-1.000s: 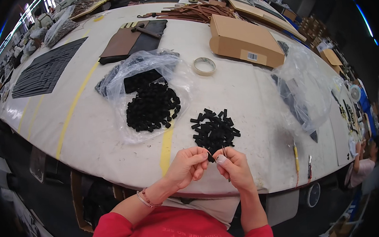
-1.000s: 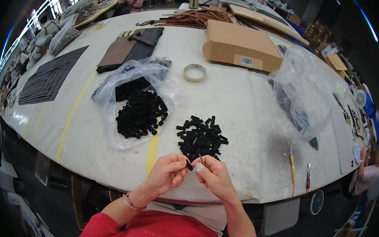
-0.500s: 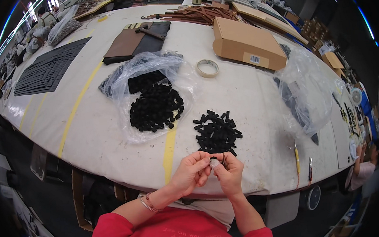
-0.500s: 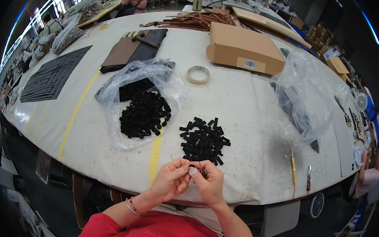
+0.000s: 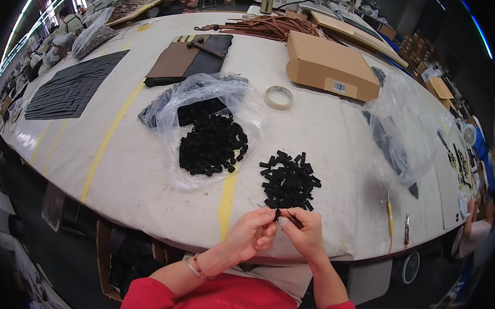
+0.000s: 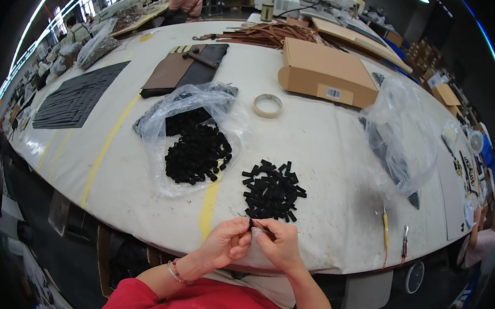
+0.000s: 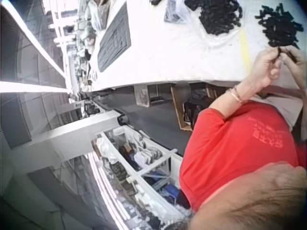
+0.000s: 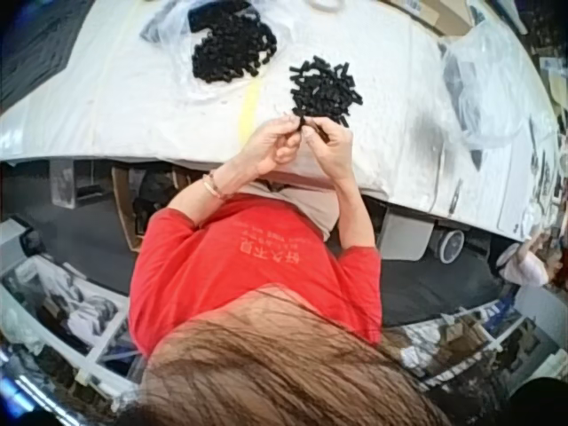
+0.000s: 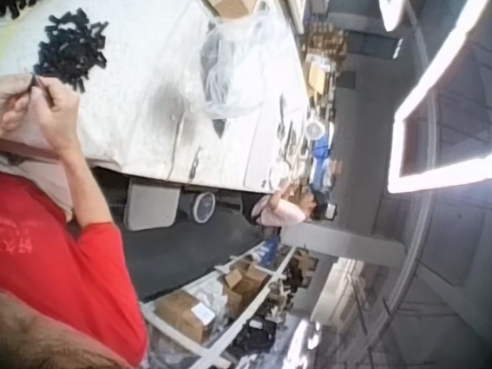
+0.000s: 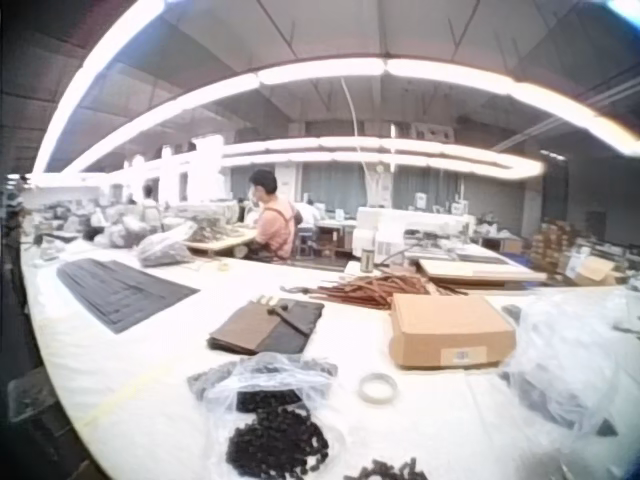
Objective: The person picks up small leather loops from the table one at a time and fits metal pieces into them using tweezers.
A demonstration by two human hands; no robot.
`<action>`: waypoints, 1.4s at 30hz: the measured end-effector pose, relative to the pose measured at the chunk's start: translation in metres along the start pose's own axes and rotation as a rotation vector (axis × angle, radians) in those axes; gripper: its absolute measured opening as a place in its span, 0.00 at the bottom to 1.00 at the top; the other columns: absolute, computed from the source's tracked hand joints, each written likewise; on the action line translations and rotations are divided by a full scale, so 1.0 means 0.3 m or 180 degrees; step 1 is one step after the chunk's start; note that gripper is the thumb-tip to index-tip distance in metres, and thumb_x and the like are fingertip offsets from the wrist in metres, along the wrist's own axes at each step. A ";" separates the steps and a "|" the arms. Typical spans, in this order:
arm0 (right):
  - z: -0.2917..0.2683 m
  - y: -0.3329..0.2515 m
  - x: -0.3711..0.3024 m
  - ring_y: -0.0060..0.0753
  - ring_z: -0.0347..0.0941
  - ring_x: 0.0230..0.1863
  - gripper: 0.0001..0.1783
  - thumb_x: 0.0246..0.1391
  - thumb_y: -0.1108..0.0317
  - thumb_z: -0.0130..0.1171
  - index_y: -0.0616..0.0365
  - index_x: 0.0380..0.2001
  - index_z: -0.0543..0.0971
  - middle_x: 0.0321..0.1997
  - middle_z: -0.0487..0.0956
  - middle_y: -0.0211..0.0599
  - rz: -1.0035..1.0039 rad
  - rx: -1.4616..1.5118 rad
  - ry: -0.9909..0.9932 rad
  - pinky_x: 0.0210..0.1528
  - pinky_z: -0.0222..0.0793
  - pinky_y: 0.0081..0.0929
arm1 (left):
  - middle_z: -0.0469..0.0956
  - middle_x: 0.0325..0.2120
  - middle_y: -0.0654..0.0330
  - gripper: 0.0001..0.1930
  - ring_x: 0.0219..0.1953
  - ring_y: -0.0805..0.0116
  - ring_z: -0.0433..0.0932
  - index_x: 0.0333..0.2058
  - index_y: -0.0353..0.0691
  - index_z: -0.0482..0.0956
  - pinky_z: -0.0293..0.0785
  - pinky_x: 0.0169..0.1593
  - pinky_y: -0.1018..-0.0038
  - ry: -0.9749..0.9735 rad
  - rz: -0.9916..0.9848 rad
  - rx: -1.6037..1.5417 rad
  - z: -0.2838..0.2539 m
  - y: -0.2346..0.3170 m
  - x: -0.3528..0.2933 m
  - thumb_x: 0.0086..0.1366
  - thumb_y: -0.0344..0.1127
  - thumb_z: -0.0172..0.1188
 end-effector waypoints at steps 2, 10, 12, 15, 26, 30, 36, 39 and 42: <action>0.008 -0.012 0.000 0.14 0.67 0.20 0.09 0.39 0.79 0.53 0.66 0.29 0.76 0.19 0.74 0.34 -0.0043 -0.0117 -0.0079 0.22 0.62 0.13 | 0.66 0.14 0.64 0.06 0.09 0.78 0.58 0.29 0.42 0.65 0.52 0.12 0.84 0.0061 0.0099 0.0012 -0.001 -0.007 -0.014 0.61 0.36 0.45; 0.028 -0.019 -0.031 0.11 0.58 0.14 0.02 0.38 0.77 0.53 0.64 0.19 0.71 0.12 0.67 0.26 -0.0029 -0.0693 0.0612 0.15 0.54 0.12 | 0.71 0.17 0.60 0.04 0.17 0.72 0.71 0.25 0.34 0.70 0.63 0.19 0.78 0.0946 0.2300 0.3298 0.014 -0.026 -0.005 0.56 0.28 0.51; 0.049 -0.043 -0.023 0.09 0.52 0.15 0.01 0.37 0.80 0.50 0.65 0.18 0.68 0.12 0.62 0.22 -0.0169 -0.0573 0.0613 0.15 0.47 0.11 | 0.72 0.18 0.58 0.02 0.14 0.70 0.70 0.27 0.33 0.71 0.64 0.18 0.79 0.0633 0.3779 0.4073 0.017 -0.026 -0.010 0.53 0.25 0.53; 0.055 -0.029 -0.021 0.11 0.55 0.14 0.02 0.37 0.79 0.49 0.65 0.18 0.68 0.12 0.64 0.23 -0.0076 -0.0470 0.0689 0.15 0.49 0.14 | 0.70 0.17 0.55 0.04 0.16 0.63 0.71 0.27 0.34 0.70 0.66 0.20 0.75 0.0643 0.3974 0.4404 0.018 -0.017 -0.028 0.51 0.24 0.54; 0.054 -0.078 -0.027 0.33 0.66 0.17 0.04 0.40 0.77 0.52 0.60 0.24 0.73 0.19 0.71 0.38 -0.1689 -0.2076 0.0600 0.20 0.62 0.26 | 0.62 0.13 0.71 0.07 0.10 0.86 0.56 0.24 0.40 0.67 0.46 0.12 0.87 0.0022 0.0697 0.1342 0.019 0.030 -0.016 0.58 0.34 0.51; 0.057 -0.072 -0.038 0.27 0.65 0.16 0.03 0.41 0.76 0.51 0.61 0.24 0.73 0.17 0.70 0.36 -0.0728 -0.1252 0.0578 0.19 0.61 0.23 | 0.63 0.13 0.71 0.06 0.09 0.86 0.55 0.24 0.40 0.67 0.46 0.11 0.87 -0.0214 0.1012 0.1428 0.019 0.015 -0.019 0.57 0.33 0.51; 0.051 -0.058 -0.038 0.19 0.60 0.13 0.04 0.42 0.76 0.49 0.63 0.24 0.72 0.14 0.67 0.31 -0.1122 -0.1333 0.0744 0.17 0.57 0.17 | 0.65 0.15 0.70 0.04 0.12 0.86 0.58 0.25 0.39 0.68 0.51 0.15 0.87 -0.0013 0.0775 0.1555 0.024 0.019 -0.032 0.55 0.32 0.52; 0.036 -0.083 -0.021 0.10 0.50 0.10 0.06 0.42 0.77 0.45 0.65 0.26 0.71 0.13 0.64 0.25 0.0753 0.1649 0.0092 0.12 0.45 0.08 | 0.65 0.15 0.71 0.04 0.16 0.86 0.59 0.24 0.37 0.69 0.54 0.18 0.87 0.0002 0.1438 0.1978 0.014 0.001 -0.015 0.54 0.30 0.52; 0.017 -0.063 -0.007 0.12 0.52 0.09 0.06 0.41 0.76 0.46 0.65 0.26 0.70 0.12 0.64 0.25 0.1165 0.1839 -0.0276 0.11 0.46 0.09 | 0.64 0.15 0.71 0.03 0.19 0.87 0.60 0.23 0.36 0.70 0.56 0.21 0.86 -0.0005 0.1994 0.2892 0.016 0.002 -0.028 0.52 0.28 0.53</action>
Point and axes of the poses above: each hand's wrist, its own x-axis towards the middle knuckle, its own z-axis out of the palm, y = z × x, the point moved 1 cm from there along x, towards the middle knuckle
